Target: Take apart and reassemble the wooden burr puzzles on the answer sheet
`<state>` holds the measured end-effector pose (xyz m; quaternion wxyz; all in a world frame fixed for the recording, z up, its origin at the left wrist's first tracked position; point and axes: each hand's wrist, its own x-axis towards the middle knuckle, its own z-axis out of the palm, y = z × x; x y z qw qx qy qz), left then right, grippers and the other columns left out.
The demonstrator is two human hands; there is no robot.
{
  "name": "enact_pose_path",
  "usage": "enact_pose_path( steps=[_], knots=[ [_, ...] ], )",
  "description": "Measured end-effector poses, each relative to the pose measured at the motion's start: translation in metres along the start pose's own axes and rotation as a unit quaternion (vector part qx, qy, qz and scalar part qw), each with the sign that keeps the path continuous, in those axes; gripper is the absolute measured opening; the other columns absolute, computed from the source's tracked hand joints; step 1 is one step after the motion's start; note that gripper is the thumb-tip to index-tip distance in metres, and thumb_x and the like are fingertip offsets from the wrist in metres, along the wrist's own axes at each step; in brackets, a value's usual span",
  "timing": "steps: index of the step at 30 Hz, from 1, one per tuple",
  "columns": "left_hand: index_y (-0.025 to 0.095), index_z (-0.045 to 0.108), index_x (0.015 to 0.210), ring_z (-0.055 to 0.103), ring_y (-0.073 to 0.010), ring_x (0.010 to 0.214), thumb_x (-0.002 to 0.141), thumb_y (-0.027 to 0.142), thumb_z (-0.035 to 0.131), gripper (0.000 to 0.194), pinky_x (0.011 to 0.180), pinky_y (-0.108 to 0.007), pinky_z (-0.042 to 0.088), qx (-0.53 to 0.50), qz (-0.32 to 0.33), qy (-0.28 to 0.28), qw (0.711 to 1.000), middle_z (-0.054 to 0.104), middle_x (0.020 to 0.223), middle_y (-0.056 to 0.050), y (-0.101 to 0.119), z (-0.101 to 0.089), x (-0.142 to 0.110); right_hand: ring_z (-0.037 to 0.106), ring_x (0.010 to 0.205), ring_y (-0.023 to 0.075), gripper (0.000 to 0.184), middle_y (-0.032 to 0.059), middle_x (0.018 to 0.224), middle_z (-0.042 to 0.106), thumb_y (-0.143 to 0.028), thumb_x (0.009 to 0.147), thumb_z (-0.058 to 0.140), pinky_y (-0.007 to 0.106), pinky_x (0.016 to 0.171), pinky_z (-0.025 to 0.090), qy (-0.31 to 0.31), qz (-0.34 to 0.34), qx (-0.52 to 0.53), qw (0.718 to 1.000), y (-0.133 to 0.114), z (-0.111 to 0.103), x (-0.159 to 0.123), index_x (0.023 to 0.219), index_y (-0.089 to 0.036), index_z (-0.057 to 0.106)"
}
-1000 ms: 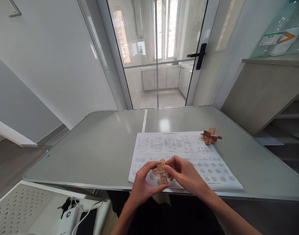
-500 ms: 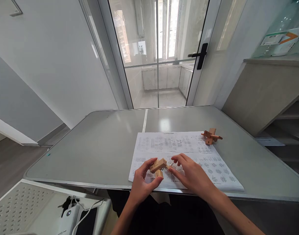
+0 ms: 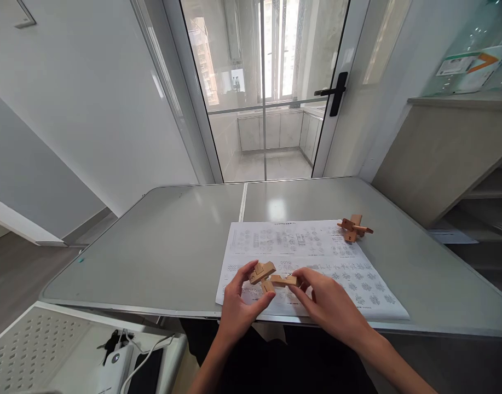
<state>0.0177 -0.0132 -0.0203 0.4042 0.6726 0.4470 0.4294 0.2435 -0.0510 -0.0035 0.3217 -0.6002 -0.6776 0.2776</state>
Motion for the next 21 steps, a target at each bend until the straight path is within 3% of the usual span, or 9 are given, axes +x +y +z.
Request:
enact_pose_path(
  steps=[4, 7, 11, 16, 18, 21],
  knots=[
    [0.026, 0.060, 0.137, 0.063, -0.0303, 0.127, 0.082, 0.035, 0.083, 0.060, 0.115, -0.050, 0.047, 0.004, -0.002, -0.002, 1.000, 0.068, 0.135, -0.008, 0.000, 0.001, 0.000, 0.064, 0.065, 0.0203, 0.024, 0.0004, 0.073, 0.070, -0.048, 0.097, 0.055, 0.032, 0.060, 0.047, 0.011, 0.070, 0.114, 0.991, -0.006, -0.010, -0.003, 0.101, -0.025, 0.062],
    [0.026, 0.060, 0.136, 0.063, -0.0305, 0.127, 0.083, 0.034, 0.083, 0.059, 0.115, -0.050, 0.046, 0.007, -0.003, -0.004, 1.000, 0.068, 0.135, -0.009, -0.001, 0.001, 0.000, 0.061, 0.064, 0.0196, 0.030, -0.0014, 0.068, 0.066, -0.053, 0.095, 0.057, 0.031, 0.061, 0.046, 0.010, 0.106, 0.143, 0.984, -0.003, -0.012, -0.001, 0.099, -0.024, 0.063],
    [0.025, 0.061, 0.136, 0.063, -0.0313, 0.127, 0.082, 0.034, 0.083, 0.059, 0.115, -0.052, 0.046, 0.012, -0.009, -0.005, 1.000, 0.068, 0.135, -0.010, 0.000, 0.000, 0.000, 0.063, 0.073, 0.0215, 0.041, 0.0032, 0.082, 0.069, -0.062, 0.095, 0.056, 0.033, 0.063, 0.047, 0.031, 0.103, 0.142, 0.984, 0.005, -0.006, 0.003, 0.102, -0.023, 0.066],
    [0.026, 0.060, 0.136, 0.064, -0.0304, 0.126, 0.082, 0.035, 0.082, 0.059, 0.115, -0.051, 0.046, 0.018, -0.010, -0.010, 1.000, 0.069, 0.134, -0.008, 0.001, 0.000, 0.000, 0.067, 0.111, 0.0269, 0.042, 0.0082, 0.115, 0.072, -0.063, 0.096, 0.058, 0.039, 0.097, 0.052, 0.044, 0.099, 0.268, 0.957, 0.003, -0.004, 0.004, 0.109, -0.024, 0.065],
    [0.027, 0.060, 0.136, 0.064, -0.0299, 0.125, 0.082, 0.035, 0.082, 0.059, 0.114, -0.050, 0.046, 0.024, -0.010, -0.010, 1.000, 0.069, 0.132, -0.007, 0.001, 0.000, 0.000, 0.069, 0.103, 0.0242, 0.043, 0.0064, 0.108, 0.072, -0.065, 0.098, 0.054, 0.040, 0.097, 0.053, 0.019, 0.113, 0.345, 0.932, -0.001, -0.007, 0.003, 0.112, -0.025, 0.062],
    [0.027, 0.060, 0.136, 0.064, -0.0300, 0.123, 0.082, 0.036, 0.082, 0.059, 0.113, -0.049, 0.047, 0.027, -0.010, -0.011, 1.000, 0.070, 0.131, -0.008, 0.002, 0.000, 0.000, 0.063, 0.068, 0.0172, 0.049, -0.0008, 0.081, 0.064, -0.069, 0.098, 0.050, 0.033, 0.070, 0.058, -0.019, 0.120, 0.378, 0.918, -0.006, -0.011, 0.001, 0.118, -0.025, 0.060]
  ],
)
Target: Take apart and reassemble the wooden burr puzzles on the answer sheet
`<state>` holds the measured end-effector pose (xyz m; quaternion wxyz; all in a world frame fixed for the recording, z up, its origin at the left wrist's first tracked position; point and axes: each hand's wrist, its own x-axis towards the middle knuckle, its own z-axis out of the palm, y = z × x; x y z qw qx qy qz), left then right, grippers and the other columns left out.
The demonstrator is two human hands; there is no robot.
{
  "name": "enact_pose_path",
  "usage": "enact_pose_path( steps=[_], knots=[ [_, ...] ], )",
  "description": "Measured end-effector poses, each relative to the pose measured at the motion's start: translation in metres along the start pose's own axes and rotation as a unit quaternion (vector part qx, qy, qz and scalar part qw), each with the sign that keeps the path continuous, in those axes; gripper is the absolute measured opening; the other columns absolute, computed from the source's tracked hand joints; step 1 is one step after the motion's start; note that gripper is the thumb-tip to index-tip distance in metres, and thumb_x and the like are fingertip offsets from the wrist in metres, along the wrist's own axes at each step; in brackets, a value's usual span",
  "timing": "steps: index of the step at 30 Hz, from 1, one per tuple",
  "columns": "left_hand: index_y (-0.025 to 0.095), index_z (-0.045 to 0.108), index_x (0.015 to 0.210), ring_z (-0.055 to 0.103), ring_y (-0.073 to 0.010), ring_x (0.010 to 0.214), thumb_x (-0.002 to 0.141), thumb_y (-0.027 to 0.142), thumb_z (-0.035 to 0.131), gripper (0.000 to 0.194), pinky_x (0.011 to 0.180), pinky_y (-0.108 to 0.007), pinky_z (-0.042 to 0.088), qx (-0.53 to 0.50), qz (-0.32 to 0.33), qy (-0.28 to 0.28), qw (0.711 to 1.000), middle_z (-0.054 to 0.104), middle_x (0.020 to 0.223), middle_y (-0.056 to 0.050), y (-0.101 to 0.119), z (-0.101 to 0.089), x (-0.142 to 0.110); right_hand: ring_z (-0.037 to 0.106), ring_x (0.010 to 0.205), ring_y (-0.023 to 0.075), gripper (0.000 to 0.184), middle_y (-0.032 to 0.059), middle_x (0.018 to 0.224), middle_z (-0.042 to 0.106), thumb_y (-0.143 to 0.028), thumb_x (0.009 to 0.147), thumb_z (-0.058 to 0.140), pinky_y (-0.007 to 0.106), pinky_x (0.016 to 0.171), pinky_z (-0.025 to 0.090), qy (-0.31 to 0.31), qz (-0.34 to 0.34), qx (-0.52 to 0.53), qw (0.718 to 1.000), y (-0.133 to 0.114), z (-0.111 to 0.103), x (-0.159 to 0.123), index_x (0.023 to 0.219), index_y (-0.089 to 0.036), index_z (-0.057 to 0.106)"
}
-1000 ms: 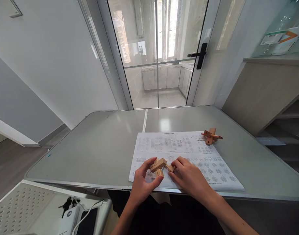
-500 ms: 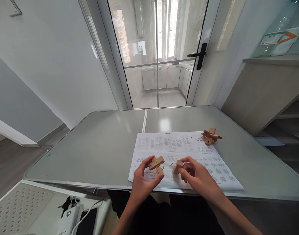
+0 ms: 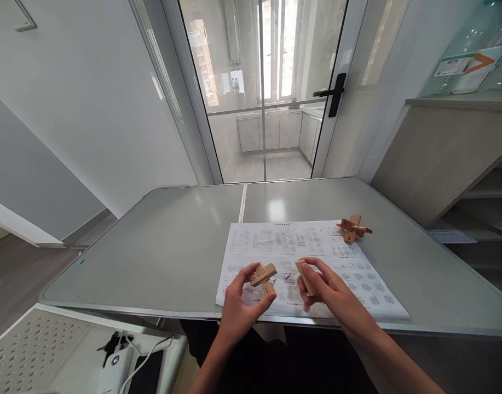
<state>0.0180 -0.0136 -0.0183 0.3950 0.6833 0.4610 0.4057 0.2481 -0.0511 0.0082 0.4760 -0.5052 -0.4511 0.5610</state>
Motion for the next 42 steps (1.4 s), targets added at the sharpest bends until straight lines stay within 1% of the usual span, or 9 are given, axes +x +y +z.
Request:
enact_pose_path(
  steps=[2, 5, 11, 17, 24, 26, 32, 37, 42],
  knots=[
    [0.027, 0.060, 0.136, 0.064, -0.0299, 0.123, 0.082, 0.036, 0.082, 0.059, 0.112, -0.050, 0.047, 0.000, 0.001, 0.000, 1.000, 0.070, 0.131, -0.008, 0.000, 0.000, 0.000, 0.051, 0.055, 0.0139, 0.051, -0.0050, 0.069, 0.053, -0.070, 0.098, 0.049, 0.028, 0.054, 0.049, -0.021, -0.004, -0.056, 0.998, -0.002, -0.001, -0.001, 0.119, -0.025, 0.061],
    [0.027, 0.060, 0.136, 0.065, -0.0297, 0.122, 0.082, 0.036, 0.083, 0.059, 0.112, -0.049, 0.048, 0.004, 0.000, -0.002, 1.000, 0.070, 0.131, -0.008, 0.000, 0.000, -0.001, 0.047, 0.054, 0.0142, 0.045, -0.0055, 0.063, 0.048, -0.065, 0.101, 0.048, 0.028, 0.051, 0.041, -0.042, -0.024, -0.182, 0.982, -0.002, -0.002, -0.002, 0.113, -0.025, 0.065],
    [0.028, 0.060, 0.135, 0.066, -0.0294, 0.120, 0.080, 0.037, 0.083, 0.060, 0.110, -0.050, 0.048, 0.017, -0.002, -0.007, 1.000, 0.071, 0.128, -0.007, 0.002, 0.000, -0.001, 0.068, 0.098, 0.0265, 0.031, 0.0067, 0.111, 0.072, -0.044, 0.106, 0.045, 0.039, 0.084, 0.053, -0.016, -0.106, -0.317, 0.943, -0.001, -0.001, -0.006, 0.127, -0.029, 0.062],
    [0.027, 0.062, 0.133, 0.068, -0.0294, 0.116, 0.079, 0.037, 0.084, 0.060, 0.105, -0.048, 0.052, 0.024, 0.004, -0.007, 1.000, 0.072, 0.126, -0.007, 0.005, 0.001, -0.001, 0.071, 0.081, 0.0265, 0.026, 0.0063, 0.101, 0.075, -0.036, 0.106, 0.043, 0.037, 0.067, 0.051, -0.020, -0.126, -0.404, 0.906, 0.001, -0.002, -0.005, 0.123, -0.029, 0.062],
    [0.028, 0.061, 0.134, 0.068, -0.0282, 0.114, 0.079, 0.038, 0.085, 0.061, 0.104, -0.047, 0.053, 0.032, 0.016, -0.016, 0.999, 0.072, 0.125, -0.006, 0.001, 0.000, -0.002, 0.068, 0.062, 0.0233, 0.025, 0.0065, 0.102, 0.073, -0.034, 0.108, 0.040, 0.032, 0.053, 0.040, -0.011, -0.166, -0.554, 0.815, 0.001, 0.005, -0.002, 0.119, -0.029, 0.062],
    [0.028, 0.060, 0.135, 0.067, -0.0279, 0.115, 0.080, 0.039, 0.085, 0.062, 0.104, -0.046, 0.053, 0.031, 0.017, -0.019, 0.999, 0.072, 0.126, -0.006, -0.001, 0.000, -0.003, 0.068, 0.062, 0.0228, 0.027, 0.0073, 0.104, 0.072, -0.028, 0.108, 0.035, 0.032, 0.053, 0.037, -0.035, -0.180, -0.562, 0.807, -0.001, 0.007, -0.004, 0.125, -0.028, 0.057],
    [0.029, 0.059, 0.134, 0.067, -0.0273, 0.114, 0.080, 0.040, 0.085, 0.061, 0.105, -0.046, 0.052, 0.033, 0.014, -0.017, 0.999, 0.071, 0.126, -0.005, 0.001, 0.001, -0.003, 0.067, 0.062, 0.0228, 0.017, 0.0018, 0.084, 0.071, -0.035, 0.111, 0.036, 0.031, 0.054, 0.038, -0.057, -0.190, -0.502, 0.842, -0.003, 0.010, -0.008, 0.119, -0.026, 0.049],
    [0.029, 0.060, 0.132, 0.067, -0.0263, 0.111, 0.078, 0.038, 0.087, 0.061, 0.103, -0.044, 0.052, 0.042, 0.021, -0.023, 0.999, 0.072, 0.124, -0.004, 0.001, 0.000, -0.005, 0.069, 0.062, 0.0218, 0.015, 0.0025, 0.081, 0.071, -0.033, 0.110, 0.042, 0.030, 0.055, 0.040, -0.044, -0.255, -0.523, 0.812, -0.001, 0.011, -0.003, 0.105, -0.026, 0.054],
    [0.030, 0.060, 0.133, 0.067, -0.0257, 0.110, 0.077, 0.037, 0.087, 0.062, 0.102, -0.043, 0.053, 0.046, 0.024, -0.023, 0.998, 0.071, 0.124, -0.003, 0.000, 0.000, -0.005, 0.072, 0.068, 0.0205, 0.022, 0.0068, 0.099, 0.076, -0.020, 0.110, 0.034, 0.029, 0.055, 0.044, -0.050, -0.305, -0.527, 0.792, 0.002, 0.012, -0.004, 0.123, -0.023, 0.052]
  ],
)
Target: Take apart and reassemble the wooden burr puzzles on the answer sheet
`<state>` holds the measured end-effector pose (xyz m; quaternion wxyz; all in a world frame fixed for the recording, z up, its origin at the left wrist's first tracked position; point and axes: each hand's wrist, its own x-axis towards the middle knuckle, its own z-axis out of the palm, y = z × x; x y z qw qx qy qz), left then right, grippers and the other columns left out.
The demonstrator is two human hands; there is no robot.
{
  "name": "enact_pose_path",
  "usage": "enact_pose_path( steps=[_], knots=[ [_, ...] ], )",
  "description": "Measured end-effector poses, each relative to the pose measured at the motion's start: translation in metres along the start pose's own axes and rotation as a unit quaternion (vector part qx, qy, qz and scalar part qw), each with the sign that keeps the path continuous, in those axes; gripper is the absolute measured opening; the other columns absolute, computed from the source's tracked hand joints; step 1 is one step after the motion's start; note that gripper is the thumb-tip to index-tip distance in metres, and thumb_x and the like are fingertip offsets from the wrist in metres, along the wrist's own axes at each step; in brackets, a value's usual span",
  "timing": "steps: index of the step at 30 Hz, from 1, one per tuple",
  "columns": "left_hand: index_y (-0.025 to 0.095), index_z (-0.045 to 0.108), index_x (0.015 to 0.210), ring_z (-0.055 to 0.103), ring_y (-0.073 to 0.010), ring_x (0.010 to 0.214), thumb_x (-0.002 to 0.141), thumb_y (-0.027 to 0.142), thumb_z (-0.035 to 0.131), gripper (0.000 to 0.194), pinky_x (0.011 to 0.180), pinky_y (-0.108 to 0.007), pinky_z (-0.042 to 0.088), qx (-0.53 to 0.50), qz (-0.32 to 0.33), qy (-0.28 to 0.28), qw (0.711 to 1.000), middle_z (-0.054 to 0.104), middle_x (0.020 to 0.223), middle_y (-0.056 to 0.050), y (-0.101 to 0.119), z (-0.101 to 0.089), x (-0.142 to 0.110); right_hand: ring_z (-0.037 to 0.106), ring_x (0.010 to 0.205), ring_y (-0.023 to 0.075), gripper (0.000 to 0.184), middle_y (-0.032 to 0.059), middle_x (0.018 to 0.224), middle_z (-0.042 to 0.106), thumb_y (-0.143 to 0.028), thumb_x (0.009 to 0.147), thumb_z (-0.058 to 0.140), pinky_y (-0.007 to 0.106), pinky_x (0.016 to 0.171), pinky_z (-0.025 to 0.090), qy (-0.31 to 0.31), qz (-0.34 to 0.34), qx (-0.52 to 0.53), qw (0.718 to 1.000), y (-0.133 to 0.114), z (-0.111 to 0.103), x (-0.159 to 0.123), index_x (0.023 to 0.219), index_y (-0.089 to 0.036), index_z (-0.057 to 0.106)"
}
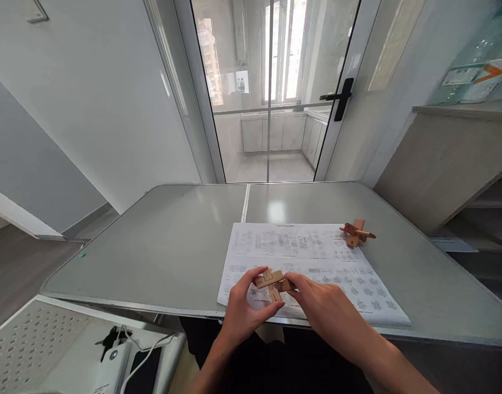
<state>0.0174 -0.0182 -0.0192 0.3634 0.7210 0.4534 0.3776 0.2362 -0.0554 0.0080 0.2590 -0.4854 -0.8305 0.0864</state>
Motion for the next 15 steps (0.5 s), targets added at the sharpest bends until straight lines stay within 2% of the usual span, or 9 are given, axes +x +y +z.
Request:
enact_pose_path(
  steps=[3, 7, 15],
  knots=[
    [0.030, 0.060, 0.133, 0.067, -0.0251, 0.110, 0.077, 0.037, 0.087, 0.063, 0.102, -0.043, 0.053, 0.001, 0.002, -0.002, 1.000, 0.071, 0.125, -0.003, 0.0013, -0.0001, 0.0010, 0.072, 0.066, 0.0197, 0.026, 0.0095, 0.102, 0.076, -0.020, 0.111, 0.031, 0.028, 0.053, 0.043, 0.026, -0.023, -0.038, 0.999, 0.0007, 0.0040, -0.0028, 0.128, -0.020, 0.052],
    [0.031, 0.061, 0.133, 0.067, -0.0249, 0.109, 0.076, 0.035, 0.088, 0.063, 0.101, -0.042, 0.053, -0.001, 0.012, -0.004, 1.000, 0.072, 0.125, -0.002, 0.0029, 0.0001, 0.0008, 0.070, 0.060, 0.0169, 0.024, 0.0066, 0.097, 0.077, -0.024, 0.112, 0.034, 0.027, 0.053, 0.042, 0.053, -0.024, -0.047, 0.997, 0.0002, 0.0074, -0.0037, 0.128, -0.021, 0.052],
    [0.029, 0.063, 0.130, 0.068, -0.0248, 0.107, 0.072, 0.031, 0.091, 0.065, 0.099, -0.040, 0.055, -0.012, 0.023, -0.003, 1.000, 0.072, 0.123, -0.003, 0.0051, 0.0000, 0.0014, 0.069, 0.059, 0.0164, 0.027, 0.0034, 0.086, 0.075, -0.020, 0.111, 0.032, 0.027, 0.053, 0.038, 0.052, -0.013, -0.055, 0.997, -0.0055, 0.0064, -0.0022, 0.125, -0.022, 0.056]
  ],
)
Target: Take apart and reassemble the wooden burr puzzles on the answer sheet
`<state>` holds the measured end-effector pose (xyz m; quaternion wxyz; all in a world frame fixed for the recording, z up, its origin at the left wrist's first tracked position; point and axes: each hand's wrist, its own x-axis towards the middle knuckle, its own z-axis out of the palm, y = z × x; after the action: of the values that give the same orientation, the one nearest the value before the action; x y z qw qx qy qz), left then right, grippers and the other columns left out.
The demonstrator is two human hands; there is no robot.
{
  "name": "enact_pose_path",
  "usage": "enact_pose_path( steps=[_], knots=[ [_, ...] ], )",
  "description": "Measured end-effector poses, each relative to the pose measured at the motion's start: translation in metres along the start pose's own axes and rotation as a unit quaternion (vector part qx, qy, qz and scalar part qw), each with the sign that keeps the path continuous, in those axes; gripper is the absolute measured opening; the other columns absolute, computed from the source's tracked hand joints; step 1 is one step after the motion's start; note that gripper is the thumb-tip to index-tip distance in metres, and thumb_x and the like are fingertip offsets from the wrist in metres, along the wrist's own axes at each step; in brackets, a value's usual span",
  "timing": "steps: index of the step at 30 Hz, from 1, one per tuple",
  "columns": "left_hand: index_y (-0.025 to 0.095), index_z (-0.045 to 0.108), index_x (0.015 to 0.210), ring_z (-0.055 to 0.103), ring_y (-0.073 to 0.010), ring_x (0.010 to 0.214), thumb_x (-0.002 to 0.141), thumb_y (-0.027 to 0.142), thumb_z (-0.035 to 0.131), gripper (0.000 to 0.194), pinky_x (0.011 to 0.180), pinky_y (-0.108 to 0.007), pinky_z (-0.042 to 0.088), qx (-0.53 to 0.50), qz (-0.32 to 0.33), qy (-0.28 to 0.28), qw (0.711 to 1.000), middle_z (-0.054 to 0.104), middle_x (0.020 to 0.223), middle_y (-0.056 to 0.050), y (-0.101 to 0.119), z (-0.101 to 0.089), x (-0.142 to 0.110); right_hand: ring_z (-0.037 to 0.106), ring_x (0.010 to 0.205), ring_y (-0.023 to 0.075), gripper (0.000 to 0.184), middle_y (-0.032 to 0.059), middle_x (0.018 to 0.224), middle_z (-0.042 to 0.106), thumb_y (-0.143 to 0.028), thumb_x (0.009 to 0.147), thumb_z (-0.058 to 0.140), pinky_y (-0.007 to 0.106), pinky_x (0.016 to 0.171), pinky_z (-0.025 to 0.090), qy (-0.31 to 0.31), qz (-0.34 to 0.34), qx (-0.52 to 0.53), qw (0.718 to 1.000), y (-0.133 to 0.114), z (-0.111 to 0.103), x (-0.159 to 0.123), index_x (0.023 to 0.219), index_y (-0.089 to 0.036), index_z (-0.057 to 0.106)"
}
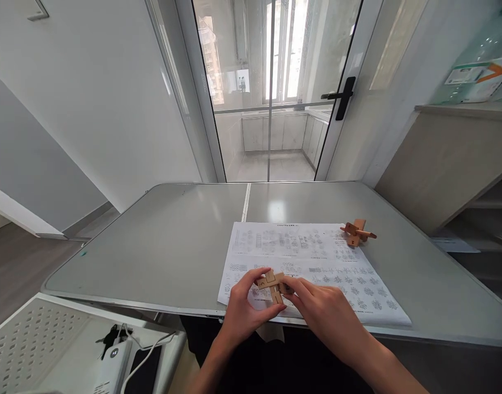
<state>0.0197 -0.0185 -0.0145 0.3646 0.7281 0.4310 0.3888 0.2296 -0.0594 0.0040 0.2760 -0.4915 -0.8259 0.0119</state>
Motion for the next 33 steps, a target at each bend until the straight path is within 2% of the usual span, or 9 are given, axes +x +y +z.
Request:
enact_pose_path(
  steps=[6, 11, 15, 21, 26, 29, 33],
  knots=[
    [0.029, 0.064, 0.129, 0.069, -0.0238, 0.104, 0.071, 0.030, 0.092, 0.064, 0.096, -0.039, 0.056, 0.011, 0.017, 0.004, 1.000, 0.073, 0.121, -0.002, -0.002, 0.001, 0.000, 0.071, 0.063, 0.0172, 0.027, 0.0031, 0.087, 0.075, -0.020, 0.110, 0.035, 0.027, 0.056, 0.039, 0.002, 0.022, 0.013, 1.000, -0.003, 0.000, 0.001, 0.124, -0.024, 0.058],
    [0.031, 0.063, 0.130, 0.067, -0.0248, 0.112, 0.071, 0.028, 0.093, 0.066, 0.099, -0.039, 0.055, 0.023, 0.050, -0.015, 0.998, 0.071, 0.125, -0.003, -0.006, 0.004, -0.001, 0.070, 0.064, 0.0163, 0.026, 0.0030, 0.088, 0.075, -0.019, 0.110, 0.039, 0.027, 0.056, 0.040, 0.021, 0.017, 0.024, 0.999, -0.009, 0.005, 0.004, 0.123, -0.023, 0.061],
    [0.030, 0.062, 0.130, 0.069, -0.0243, 0.109, 0.072, 0.030, 0.092, 0.065, 0.097, -0.039, 0.057, 0.027, 0.044, -0.018, 0.998, 0.071, 0.124, -0.003, -0.007, 0.005, -0.002, 0.071, 0.068, 0.0161, 0.025, 0.0031, 0.091, 0.075, -0.017, 0.108, 0.043, 0.027, 0.058, 0.043, 0.030, 0.017, 0.045, 0.998, -0.012, 0.005, 0.006, 0.121, -0.023, 0.063],
    [0.031, 0.061, 0.131, 0.068, -0.0243, 0.114, 0.077, 0.031, 0.090, 0.061, 0.099, -0.039, 0.056, 0.012, 0.066, -0.050, 0.997, 0.070, 0.126, -0.003, -0.007, 0.006, -0.002, 0.072, 0.076, 0.0176, 0.022, 0.0020, 0.098, 0.076, -0.012, 0.104, 0.049, 0.028, 0.063, 0.049, -0.012, 0.008, 0.088, 0.996, -0.011, 0.005, 0.006, 0.114, -0.024, 0.064],
    [0.030, 0.060, 0.132, 0.068, -0.0239, 0.113, 0.078, 0.030, 0.088, 0.061, 0.098, -0.038, 0.057, 0.000, 0.068, -0.052, 0.996, 0.070, 0.126, -0.003, -0.007, 0.006, -0.002, 0.073, 0.077, 0.0177, 0.024, 0.0025, 0.100, 0.076, -0.014, 0.105, 0.047, 0.028, 0.065, 0.051, -0.013, 0.012, 0.113, 0.993, -0.013, 0.003, 0.006, 0.117, -0.026, 0.064],
    [0.030, 0.061, 0.132, 0.069, -0.0243, 0.111, 0.077, 0.028, 0.088, 0.062, 0.097, -0.038, 0.057, 0.002, 0.052, -0.043, 0.998, 0.070, 0.128, -0.004, -0.005, 0.005, -0.002, 0.072, 0.076, 0.0158, 0.021, 0.0023, 0.103, 0.074, -0.023, 0.108, 0.048, 0.027, 0.065, 0.052, -0.020, 0.036, 0.164, 0.986, -0.011, -0.001, 0.005, 0.122, -0.028, 0.062],
    [0.030, 0.062, 0.132, 0.069, -0.0256, 0.110, 0.075, 0.032, 0.090, 0.064, 0.098, -0.041, 0.057, 0.001, 0.028, -0.039, 0.999, 0.070, 0.127, -0.004, -0.001, 0.001, -0.002, 0.065, 0.062, 0.0143, 0.021, -0.0004, 0.090, 0.072, -0.035, 0.107, 0.051, 0.027, 0.060, 0.052, -0.010, 0.124, 0.205, 0.971, -0.002, -0.001, 0.002, 0.125, -0.027, 0.058]
  ],
)
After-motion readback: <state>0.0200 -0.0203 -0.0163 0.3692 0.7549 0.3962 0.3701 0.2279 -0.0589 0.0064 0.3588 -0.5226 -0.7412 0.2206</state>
